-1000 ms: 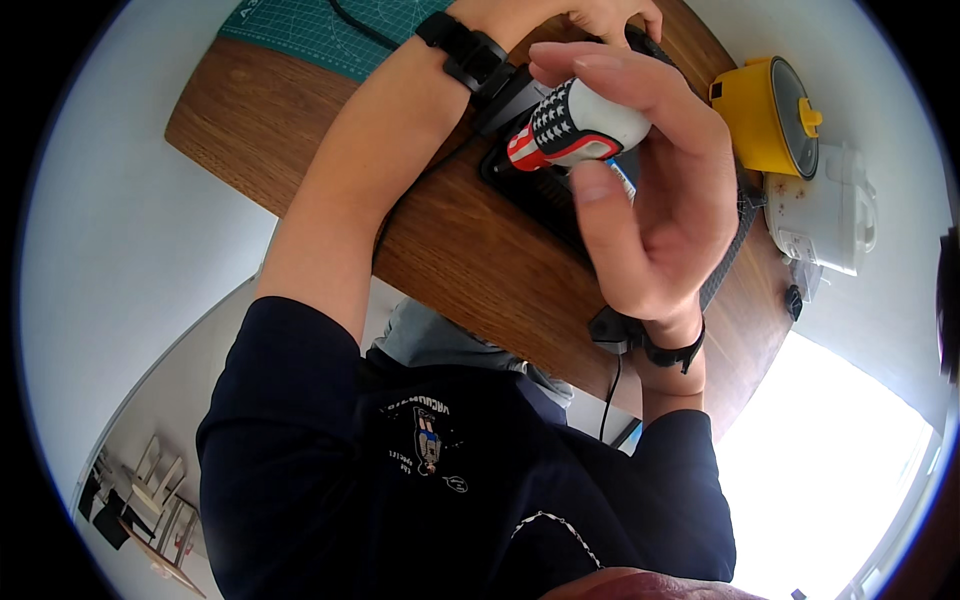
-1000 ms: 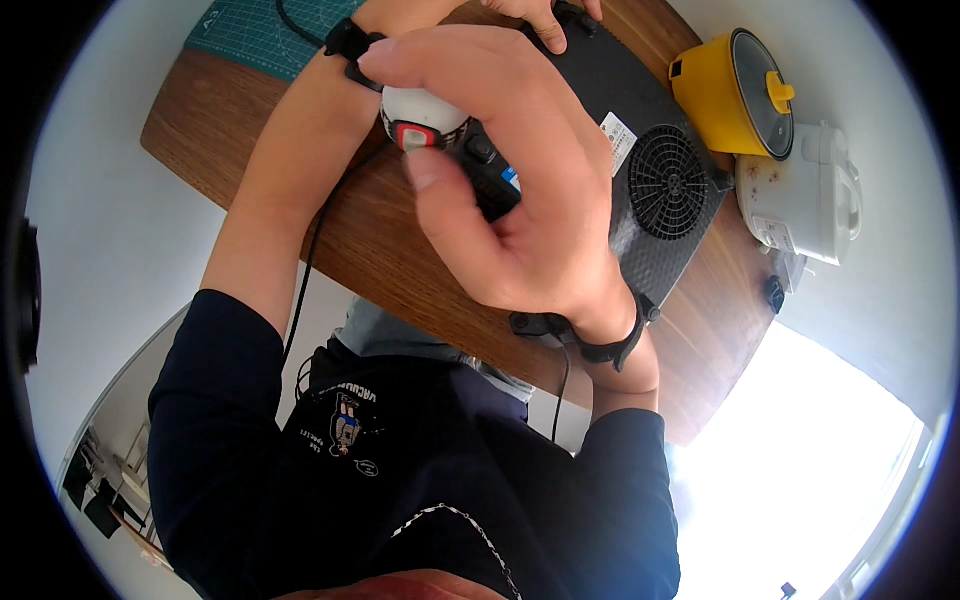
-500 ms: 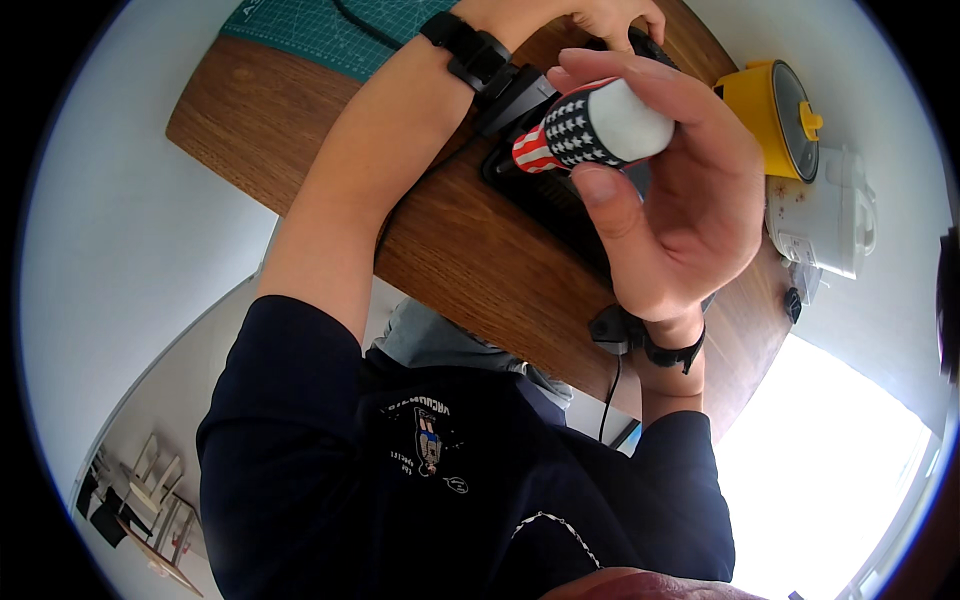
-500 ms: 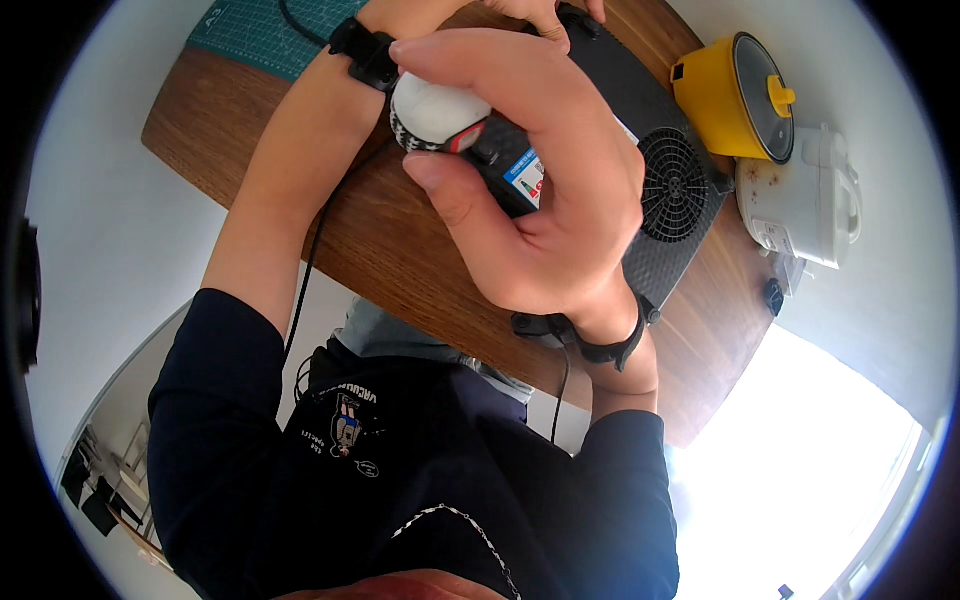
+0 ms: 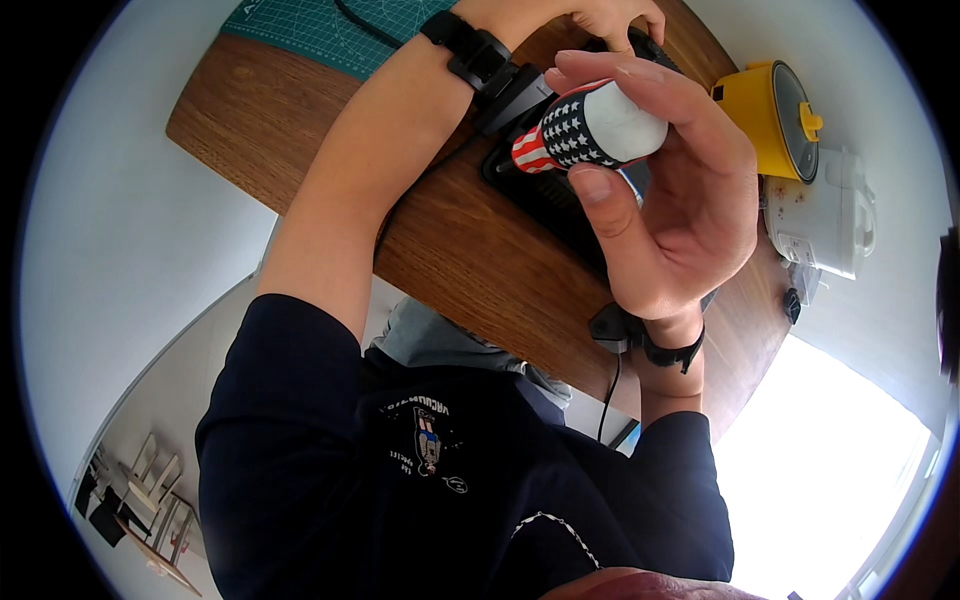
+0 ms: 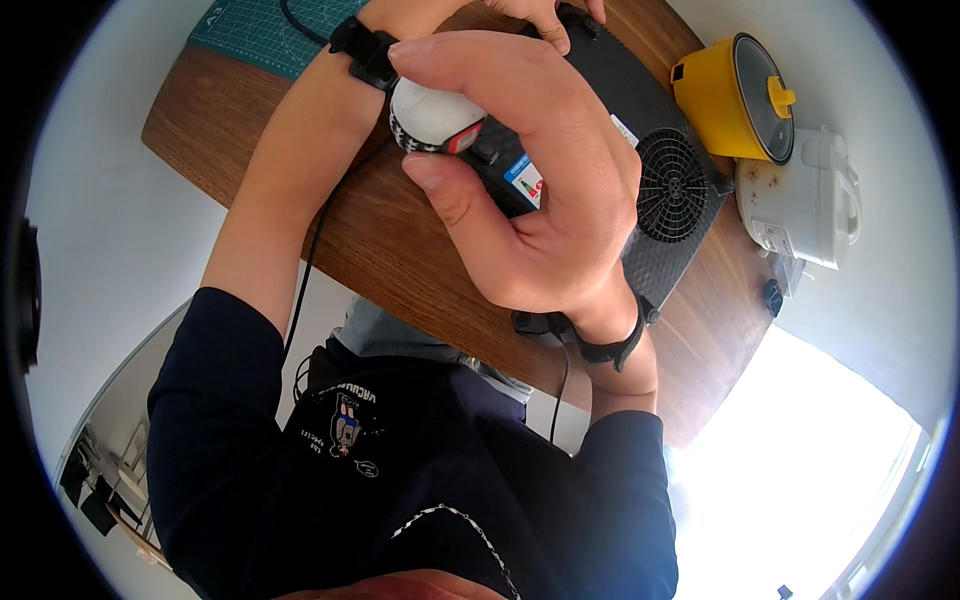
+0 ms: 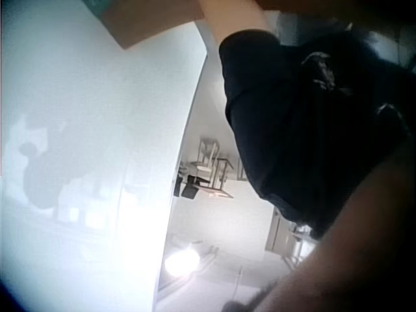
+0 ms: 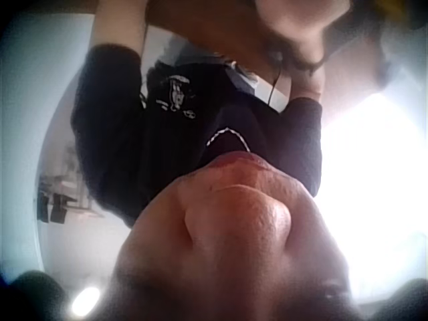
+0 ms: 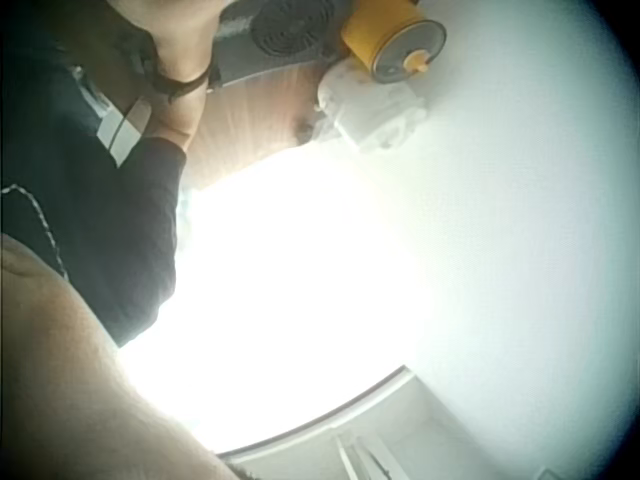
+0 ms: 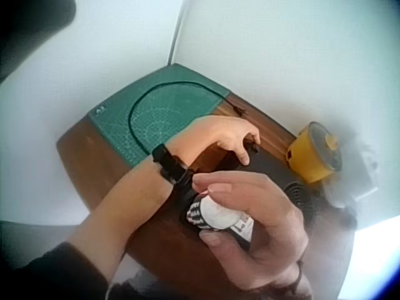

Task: The person assembles a yellow pot lid by inserting a screw and tightening it with a screwdriver, then places the lid on the pot. The person then unscrews and removes the back cover of a black appliance, exposing the internal fan and circuit board.

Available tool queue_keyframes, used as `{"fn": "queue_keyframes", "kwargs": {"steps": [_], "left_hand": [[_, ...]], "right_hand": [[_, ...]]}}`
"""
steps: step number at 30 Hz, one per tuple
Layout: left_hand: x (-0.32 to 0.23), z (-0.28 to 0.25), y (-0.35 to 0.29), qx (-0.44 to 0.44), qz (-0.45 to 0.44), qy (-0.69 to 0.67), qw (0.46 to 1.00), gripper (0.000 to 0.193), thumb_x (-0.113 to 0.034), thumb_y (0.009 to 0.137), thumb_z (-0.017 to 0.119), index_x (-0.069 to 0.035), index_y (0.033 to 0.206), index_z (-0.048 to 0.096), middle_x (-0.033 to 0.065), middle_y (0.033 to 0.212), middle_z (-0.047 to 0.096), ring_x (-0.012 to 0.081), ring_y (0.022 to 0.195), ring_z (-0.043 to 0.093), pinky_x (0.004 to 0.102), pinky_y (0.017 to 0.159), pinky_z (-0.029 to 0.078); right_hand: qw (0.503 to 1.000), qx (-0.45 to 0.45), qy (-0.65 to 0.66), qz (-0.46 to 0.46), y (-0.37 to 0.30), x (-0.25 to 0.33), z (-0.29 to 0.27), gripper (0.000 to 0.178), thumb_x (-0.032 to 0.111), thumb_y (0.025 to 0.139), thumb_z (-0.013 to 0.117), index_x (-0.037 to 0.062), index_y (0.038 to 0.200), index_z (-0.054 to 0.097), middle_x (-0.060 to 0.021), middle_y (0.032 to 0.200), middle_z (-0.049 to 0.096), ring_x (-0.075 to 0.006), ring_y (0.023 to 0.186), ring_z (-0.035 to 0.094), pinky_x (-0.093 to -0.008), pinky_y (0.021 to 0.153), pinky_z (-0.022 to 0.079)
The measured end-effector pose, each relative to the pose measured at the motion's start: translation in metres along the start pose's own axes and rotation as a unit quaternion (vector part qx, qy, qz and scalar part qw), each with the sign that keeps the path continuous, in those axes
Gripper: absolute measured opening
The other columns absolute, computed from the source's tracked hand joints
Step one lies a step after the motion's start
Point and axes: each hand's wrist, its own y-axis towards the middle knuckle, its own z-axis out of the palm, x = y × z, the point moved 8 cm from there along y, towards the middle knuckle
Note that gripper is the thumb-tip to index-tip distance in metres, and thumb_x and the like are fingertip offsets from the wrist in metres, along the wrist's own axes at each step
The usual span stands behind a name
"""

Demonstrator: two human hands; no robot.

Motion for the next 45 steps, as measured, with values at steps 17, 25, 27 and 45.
{"fn": "queue_keyframes", "kwargs": {"steps": [17, 25, 27, 45], "left_hand": [[0.0, 0.006, 0.007, -0.003, -0.016, 0.016, 1.0, 0.07, -0.033, 0.081, 0.083, -0.004, 0.14, 0.059, 0.0192, 0.141, 0.062, 0.0354, 0.127, 0.06, 0.0421, 0.105, 0.05], [0.011, 0.016, 0.033, 0.011, -0.029, 0.029, 0.999, 0.075, -0.035, 0.079, 0.085, -0.005, 0.142, 0.058, 0.0191, 0.143, 0.062, 0.0354, 0.13, 0.059, 0.0427, 0.106, 0.049], [0.012, 0.017, 0.037, 0.01, -0.032, 0.026, 0.999, 0.077, -0.036, 0.078, 0.087, -0.005, 0.143, 0.058, 0.0191, 0.144, 0.061, 0.0354, 0.131, 0.058, 0.043, 0.108, 0.049], [0.009, 0.02, 0.048, 0.017, -0.029, 0.035, 0.999, 0.082, -0.038, 0.077, 0.088, -0.005, 0.145, 0.056, 0.0195, 0.147, 0.058, 0.0358, 0.134, 0.056, 0.0429, 0.11, 0.047]], "right_hand": [[0.999, -0.049, -0.02, 0.013, -0.01, -0.003, -0.006, 0.054, -0.001, 0.088, 0.078, -0.0043, 0.135, 0.051, -0.0266, 0.125, 0.064, -0.0347, 0.117, 0.067, -0.0381, 0.095, 0.058], [0.985, -0.083, 0.137, 0.058, -0.015, -0.016, -0.016, 0.065, 0.001, 0.085, 0.081, -0.0056, 0.138, 0.045, -0.0278, 0.125, 0.064, -0.0348, 0.121, 0.065, -0.0416, 0.103, 0.053], [0.996, -0.042, 0.074, 0.021, -0.014, -0.015, -0.017, 0.066, 0.001, 0.084, 0.082, -0.0058, 0.139, 0.046, -0.0285, 0.126, 0.064, -0.0337, 0.122, 0.064, -0.0409, 0.105, 0.051], [0.991, -0.076, 0.105, 0.03, -0.02, -0.021, -0.025, 0.067, 0.002, 0.083, 0.083, -0.0061, 0.139, 0.048, -0.0272, 0.126, 0.065, -0.0315, 0.115, 0.068, -0.0399, 0.099, 0.056]]}}
